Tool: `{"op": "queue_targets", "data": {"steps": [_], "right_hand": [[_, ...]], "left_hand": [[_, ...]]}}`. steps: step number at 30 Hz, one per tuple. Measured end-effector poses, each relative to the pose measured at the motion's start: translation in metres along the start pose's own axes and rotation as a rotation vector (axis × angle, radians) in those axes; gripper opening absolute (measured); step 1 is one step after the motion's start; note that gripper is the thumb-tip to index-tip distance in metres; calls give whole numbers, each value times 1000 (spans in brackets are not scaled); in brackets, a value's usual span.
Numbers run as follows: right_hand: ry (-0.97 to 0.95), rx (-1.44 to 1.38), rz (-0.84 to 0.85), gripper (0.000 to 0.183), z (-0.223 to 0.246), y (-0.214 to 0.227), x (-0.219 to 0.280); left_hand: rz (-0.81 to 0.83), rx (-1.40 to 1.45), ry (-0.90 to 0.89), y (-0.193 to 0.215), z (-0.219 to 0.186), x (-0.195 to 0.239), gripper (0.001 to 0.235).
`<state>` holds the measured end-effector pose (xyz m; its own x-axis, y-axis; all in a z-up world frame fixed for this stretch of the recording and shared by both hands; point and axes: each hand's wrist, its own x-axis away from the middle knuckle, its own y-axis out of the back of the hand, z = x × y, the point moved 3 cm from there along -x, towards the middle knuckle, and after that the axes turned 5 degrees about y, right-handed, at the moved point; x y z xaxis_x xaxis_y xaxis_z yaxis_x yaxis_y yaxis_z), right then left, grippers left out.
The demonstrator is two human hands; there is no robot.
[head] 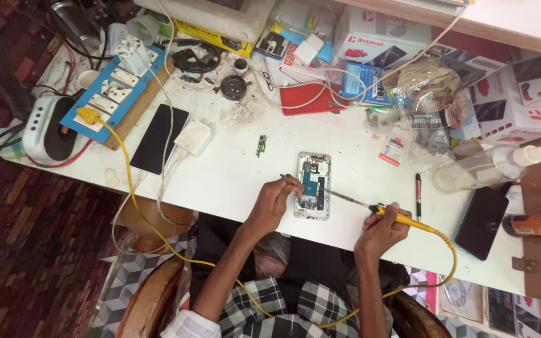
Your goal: The person uses a soldering iron and tweezers to work on a disassembled mobile phone motherboard. They repeatedly apply heat to specific points on the circuit board while holding components in place.
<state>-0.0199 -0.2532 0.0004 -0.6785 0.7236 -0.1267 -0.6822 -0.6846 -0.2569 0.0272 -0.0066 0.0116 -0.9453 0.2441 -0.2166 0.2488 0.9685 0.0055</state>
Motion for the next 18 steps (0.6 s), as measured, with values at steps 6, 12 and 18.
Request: {"op": "queue_targets", "data": {"steps": [6, 12, 18], "right_hand": [[35, 27, 67, 25, 1, -5, 0], [48, 29, 82, 24, 0, -7, -2], [-17, 100, 2, 21, 3, -7, 0]], "left_hand": [[-5, -33, -13, 0, -2, 0, 26], [-4, -49, -1, 0, -2, 0, 25], [-7, -14, -16, 0, -2, 0, 22]]}}
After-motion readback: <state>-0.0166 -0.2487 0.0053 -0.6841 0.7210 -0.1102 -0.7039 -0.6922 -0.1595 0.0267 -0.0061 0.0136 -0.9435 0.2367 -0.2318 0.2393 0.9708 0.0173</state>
